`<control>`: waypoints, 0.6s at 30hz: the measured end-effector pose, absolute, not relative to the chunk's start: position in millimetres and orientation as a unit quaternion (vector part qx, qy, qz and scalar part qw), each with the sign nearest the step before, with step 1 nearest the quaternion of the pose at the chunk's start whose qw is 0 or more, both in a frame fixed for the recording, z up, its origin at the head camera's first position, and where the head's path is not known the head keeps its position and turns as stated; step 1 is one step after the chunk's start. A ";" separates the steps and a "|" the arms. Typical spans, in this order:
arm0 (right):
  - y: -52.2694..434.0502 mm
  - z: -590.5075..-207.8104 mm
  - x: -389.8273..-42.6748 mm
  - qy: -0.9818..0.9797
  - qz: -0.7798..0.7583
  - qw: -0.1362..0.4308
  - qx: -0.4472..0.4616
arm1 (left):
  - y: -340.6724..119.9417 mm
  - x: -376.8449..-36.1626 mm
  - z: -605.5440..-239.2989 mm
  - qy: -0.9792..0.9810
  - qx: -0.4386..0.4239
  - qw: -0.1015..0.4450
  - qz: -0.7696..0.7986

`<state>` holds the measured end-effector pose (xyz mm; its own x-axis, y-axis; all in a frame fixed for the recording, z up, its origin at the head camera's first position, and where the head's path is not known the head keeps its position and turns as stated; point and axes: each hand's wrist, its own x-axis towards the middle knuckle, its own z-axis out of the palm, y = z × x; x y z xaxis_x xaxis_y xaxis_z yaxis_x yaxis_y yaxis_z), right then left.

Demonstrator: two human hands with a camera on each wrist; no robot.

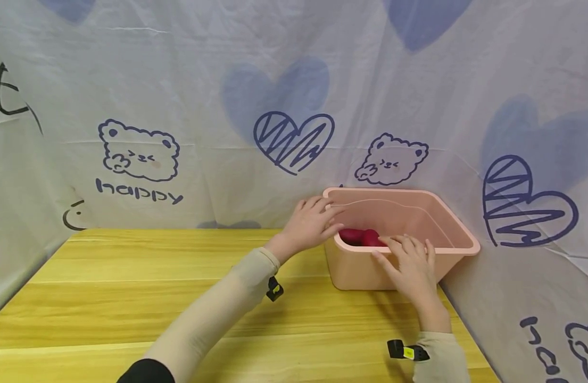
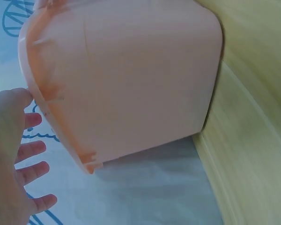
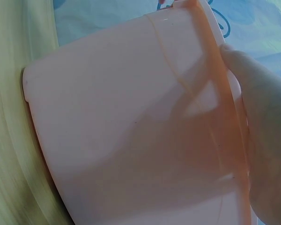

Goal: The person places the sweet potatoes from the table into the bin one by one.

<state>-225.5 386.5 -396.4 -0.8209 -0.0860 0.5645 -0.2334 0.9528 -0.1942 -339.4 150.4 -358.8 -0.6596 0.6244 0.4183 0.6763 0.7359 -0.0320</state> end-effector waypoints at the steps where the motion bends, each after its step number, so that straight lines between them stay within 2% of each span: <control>1: 386.4 -396.5 -225.5 -0.946 0.129 0.287 0.084 | 146.6 -338.6 -359.6 -0.907 -0.360 0.209 -0.063; 11: 388.1 -398.0 -223.7 -0.944 0.128 0.293 0.087 | 110.9 -329.0 -364.7 -0.885 -0.384 0.257 -0.052; 18: 388.2 -398.6 -225.3 -0.944 0.126 0.292 0.089 | 85.4 -320.9 -371.4 -0.888 -0.390 0.237 -0.055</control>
<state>-225.3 388.2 -398.6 -0.8132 -0.0949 0.5742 -0.2424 0.9522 -0.1858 -320.9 85.4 -371.4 -0.5829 0.6666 0.4646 0.7192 0.6894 -0.0867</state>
